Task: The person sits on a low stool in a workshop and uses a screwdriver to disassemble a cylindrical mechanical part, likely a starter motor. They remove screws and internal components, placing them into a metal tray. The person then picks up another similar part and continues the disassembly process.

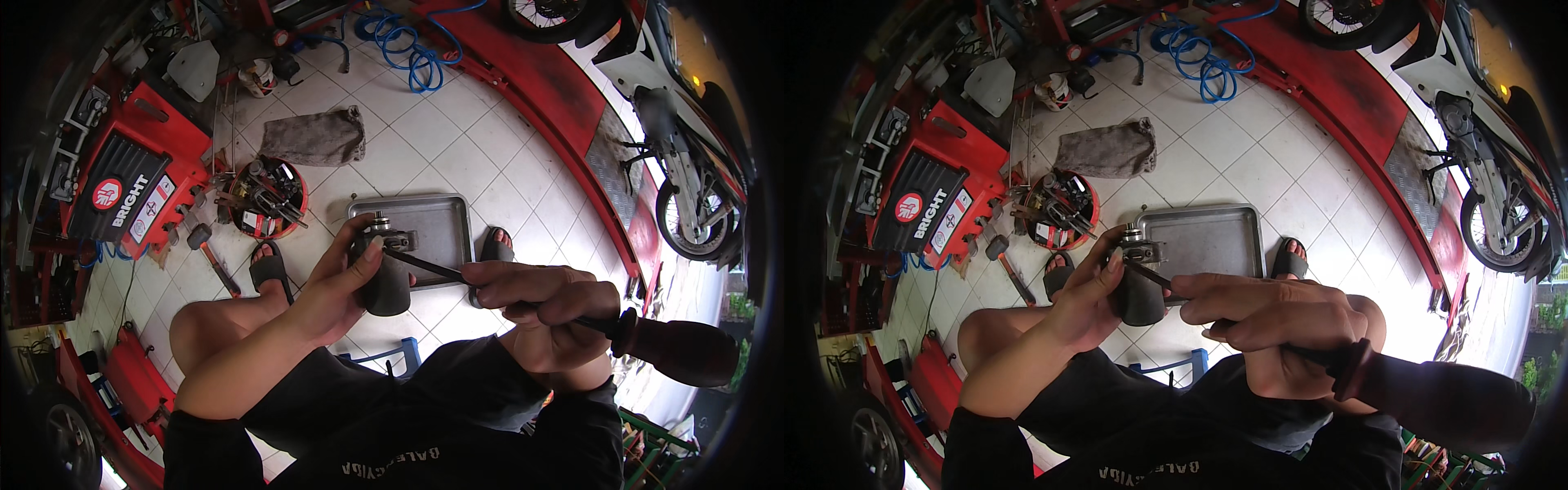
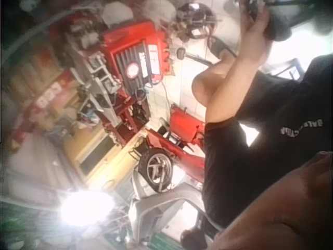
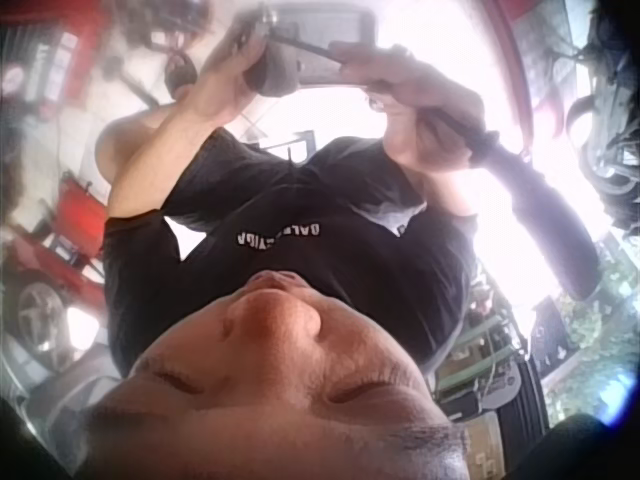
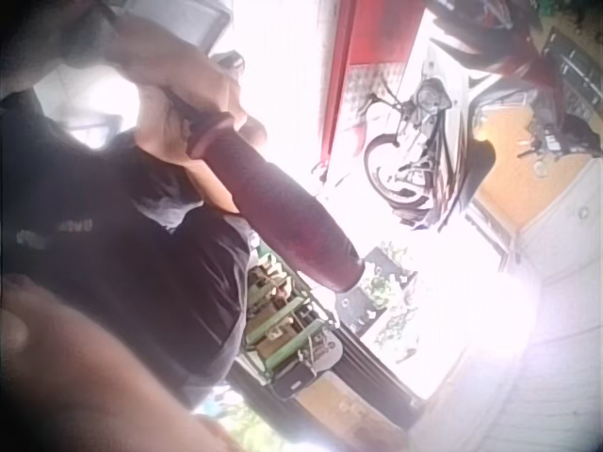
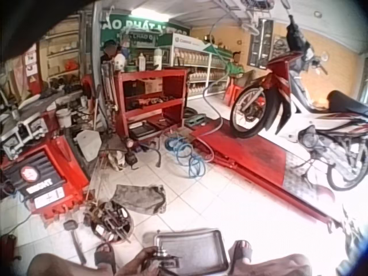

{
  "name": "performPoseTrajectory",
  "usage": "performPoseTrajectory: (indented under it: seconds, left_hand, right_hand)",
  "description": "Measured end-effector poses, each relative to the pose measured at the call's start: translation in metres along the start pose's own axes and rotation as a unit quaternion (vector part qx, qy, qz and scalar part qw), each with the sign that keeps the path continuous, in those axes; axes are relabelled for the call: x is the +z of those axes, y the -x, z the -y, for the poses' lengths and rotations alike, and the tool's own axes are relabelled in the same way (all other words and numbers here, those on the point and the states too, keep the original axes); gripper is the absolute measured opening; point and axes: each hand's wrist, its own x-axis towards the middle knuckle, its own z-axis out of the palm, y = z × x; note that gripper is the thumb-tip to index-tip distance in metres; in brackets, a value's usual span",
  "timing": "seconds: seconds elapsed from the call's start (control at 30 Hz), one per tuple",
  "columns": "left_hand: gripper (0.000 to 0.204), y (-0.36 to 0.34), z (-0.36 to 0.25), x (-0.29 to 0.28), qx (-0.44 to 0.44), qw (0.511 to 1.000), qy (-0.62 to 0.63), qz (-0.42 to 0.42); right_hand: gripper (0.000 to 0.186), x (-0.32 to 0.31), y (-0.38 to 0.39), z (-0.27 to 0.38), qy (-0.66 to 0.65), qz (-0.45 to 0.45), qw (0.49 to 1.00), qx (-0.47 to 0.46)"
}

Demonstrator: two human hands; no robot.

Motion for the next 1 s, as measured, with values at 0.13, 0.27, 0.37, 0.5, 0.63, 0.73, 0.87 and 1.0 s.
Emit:
performPoseTrajectory:
  seconds: [0.13,0.27,0.37,0.5,0.63,0.73,0.87,1.0]
  left_hand:
    - [0.055,-0.001,0.0,0.003,0.013,0.999,-0.033,-0.025]
    - [0.058,0.0,0.0,0.003,0.021,0.998,-0.054,-0.037]
    - [0.058,0.0,0.0,0.005,0.023,0.997,-0.061,-0.045]
    - [0.058,-0.001,0.002,0.003,0.039,0.995,-0.078,-0.045]
    - [0.056,-0.004,0.005,0.0,0.056,0.994,-0.092,-0.026]
    - [0.054,-0.005,0.01,-0.004,0.06,0.991,-0.109,-0.042]
    - [0.049,-0.005,0.012,-0.009,0.063,0.985,-0.151,-0.056]
    - [0.047,-0.005,0.016,-0.014,0.07,0.983,-0.156,-0.063]
  right_hand:
    - [0.01,0.001,0.001,0.004,0.072,0.011,0.997,0.002]
    - [0.011,0.002,0.01,0.008,0.119,0.012,0.992,0.039]
    - [0.02,0.008,0.011,0.009,0.108,-0.013,0.993,0.055]
    - [0.038,0.003,0.01,-0.003,-0.008,-0.03,0.999,0.025]
    - [0.045,0.007,0.012,-0.005,-0.049,-0.052,0.997,0.007]
    - [0.033,0.015,0.01,-0.002,-0.016,-0.072,0.997,0.009]
    - [0.011,0.014,0.012,-0.003,0.082,-0.051,0.995,0.009]
    - [0.027,0.005,0.011,-0.001,0.176,0.023,0.984,-0.002]
